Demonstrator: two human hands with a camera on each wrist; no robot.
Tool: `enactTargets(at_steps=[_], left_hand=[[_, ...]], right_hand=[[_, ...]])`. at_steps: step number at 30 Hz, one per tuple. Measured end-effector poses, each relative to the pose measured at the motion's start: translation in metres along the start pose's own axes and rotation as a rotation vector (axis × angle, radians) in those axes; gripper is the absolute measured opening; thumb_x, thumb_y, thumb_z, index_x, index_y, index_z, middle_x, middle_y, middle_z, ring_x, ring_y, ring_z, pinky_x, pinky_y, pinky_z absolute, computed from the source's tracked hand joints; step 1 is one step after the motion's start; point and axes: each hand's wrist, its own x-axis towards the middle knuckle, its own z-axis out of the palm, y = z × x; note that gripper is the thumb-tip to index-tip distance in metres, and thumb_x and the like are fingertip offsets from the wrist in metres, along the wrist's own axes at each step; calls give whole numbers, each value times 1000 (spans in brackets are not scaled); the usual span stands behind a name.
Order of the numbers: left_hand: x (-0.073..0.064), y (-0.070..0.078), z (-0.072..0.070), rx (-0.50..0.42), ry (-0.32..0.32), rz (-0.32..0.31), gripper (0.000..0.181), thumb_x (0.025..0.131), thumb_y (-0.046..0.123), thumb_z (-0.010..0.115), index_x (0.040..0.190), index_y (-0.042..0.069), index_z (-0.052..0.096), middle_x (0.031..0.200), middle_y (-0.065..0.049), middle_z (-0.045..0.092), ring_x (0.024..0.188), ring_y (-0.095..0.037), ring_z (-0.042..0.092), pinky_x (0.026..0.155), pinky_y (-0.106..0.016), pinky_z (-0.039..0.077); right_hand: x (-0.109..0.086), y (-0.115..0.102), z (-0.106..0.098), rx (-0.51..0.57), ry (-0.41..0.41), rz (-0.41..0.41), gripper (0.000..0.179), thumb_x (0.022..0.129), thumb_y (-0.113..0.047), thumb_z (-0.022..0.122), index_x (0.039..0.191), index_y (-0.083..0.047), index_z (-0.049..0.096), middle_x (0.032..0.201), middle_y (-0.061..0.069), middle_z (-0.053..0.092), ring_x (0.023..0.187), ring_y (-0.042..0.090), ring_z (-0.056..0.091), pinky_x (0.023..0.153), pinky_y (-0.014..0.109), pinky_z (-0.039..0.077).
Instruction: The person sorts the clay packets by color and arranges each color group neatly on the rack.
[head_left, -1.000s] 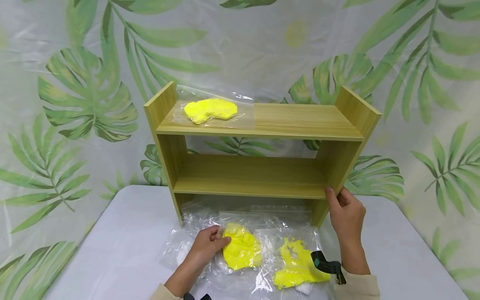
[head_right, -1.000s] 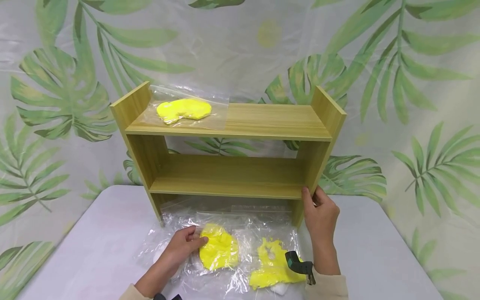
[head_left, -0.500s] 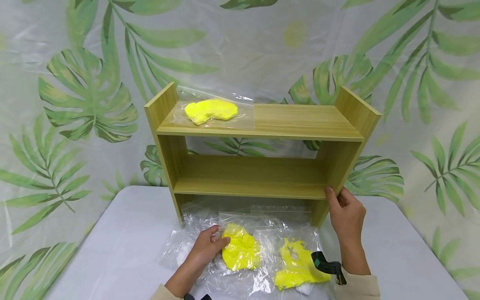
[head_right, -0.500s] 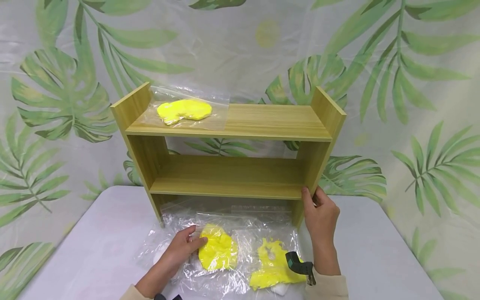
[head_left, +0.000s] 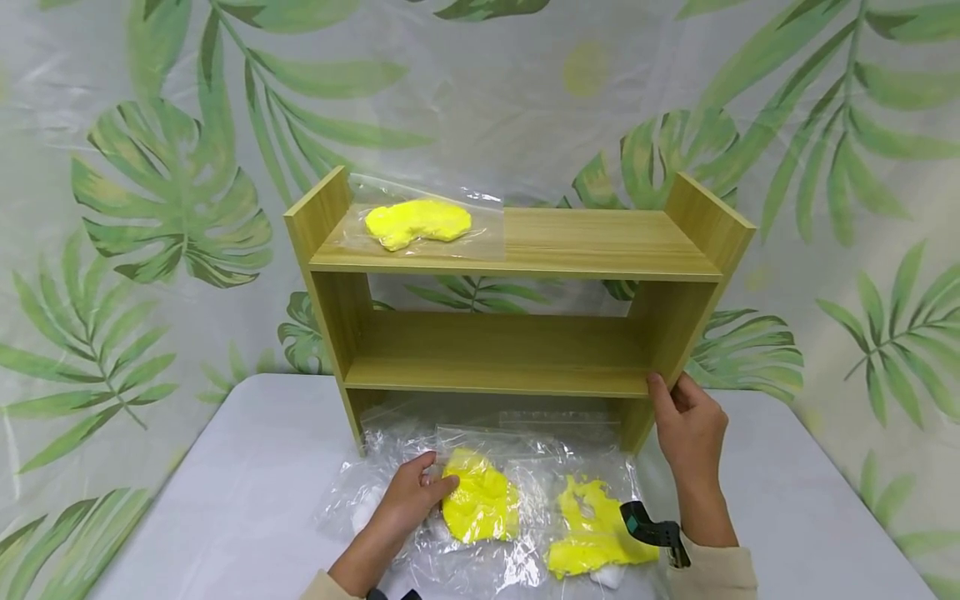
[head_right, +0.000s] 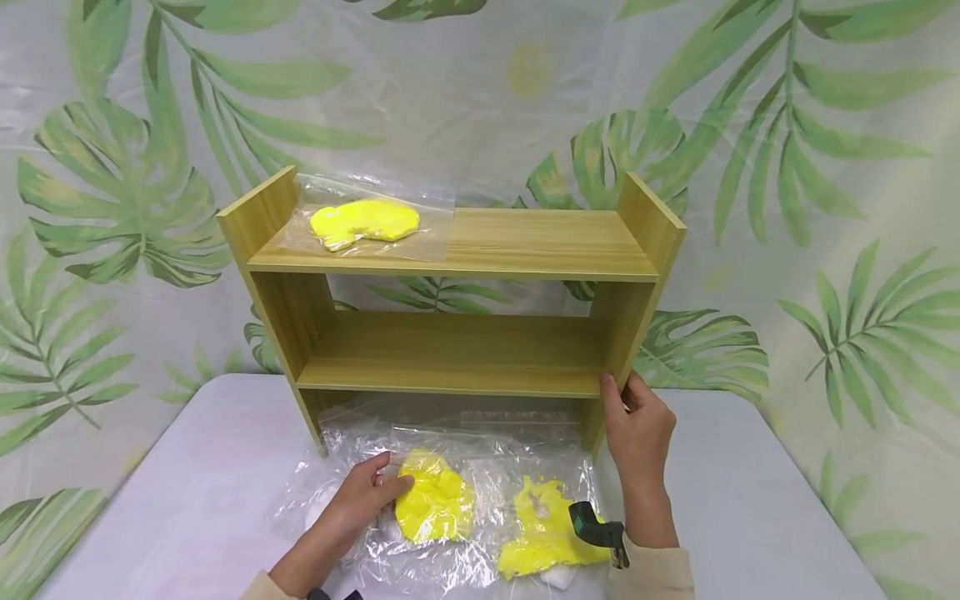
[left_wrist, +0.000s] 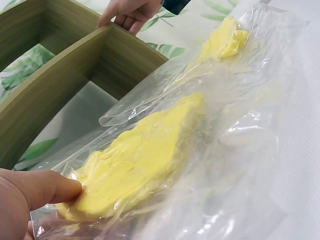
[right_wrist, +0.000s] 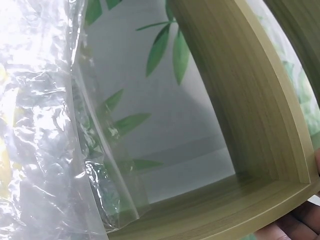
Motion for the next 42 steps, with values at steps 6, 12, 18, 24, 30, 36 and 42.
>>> enactTargets(at_steps=[6,12,18,24,30,36,42], left_hand=[[1,0,-1,5,-1,6,74,87,22,70,139,-16,35,108,-18,61,78,-15,58,72,-28,50],[1,-2,0,-27,-18,-4,74,87,20,70,140,-17,32,99,-13,65,76,-14,60,70,-28,52],[1,0,0,-22,-5,-8,73,87,19,69,140,-16,33,81,-4,58,70,-13,56,66,-28,49],[2,-1,0,1,-6,-5,72,87,20,69,140,-16,34,94,-11,62,76,-15,57,70,-29,51],[-1,-1,0,-22,-14,16,72,88,18,68,139,-17,32,96,-13,64,74,-14,59,68,-28,51],[0,0,0,-38,-18,30,72,89,17,67,139,-19,30,83,-7,62,66,-12,56,62,-27,50],[-1,0,0,-50,-16,19,72,88,16,68,139,-18,31,83,-7,62,68,-13,57,64,-27,50]], right_hand=[[0,-2,0,0,-4,5,35,93,-33,63,112,-5,71,98,14,72,75,-20,51,62,3,43],[0,-4,-1,10,-7,-5,34,93,-31,64,111,-4,72,96,16,72,73,-22,50,62,3,42],[0,-6,-2,12,-8,1,34,93,-32,64,111,-5,72,95,16,72,72,-22,51,61,3,42],[-1,-5,-2,24,-10,14,34,93,-32,64,112,-5,72,95,16,72,72,-21,51,61,3,42],[-2,-6,-3,26,-16,15,34,93,-32,64,112,-5,72,95,16,72,72,-21,52,60,4,42],[-2,-7,-3,20,-11,9,34,93,-32,64,111,-4,72,95,16,72,72,-21,51,61,3,42],[-3,-4,-3,12,-12,3,33,93,-32,64,109,-5,72,93,16,72,70,-20,51,59,4,42]])
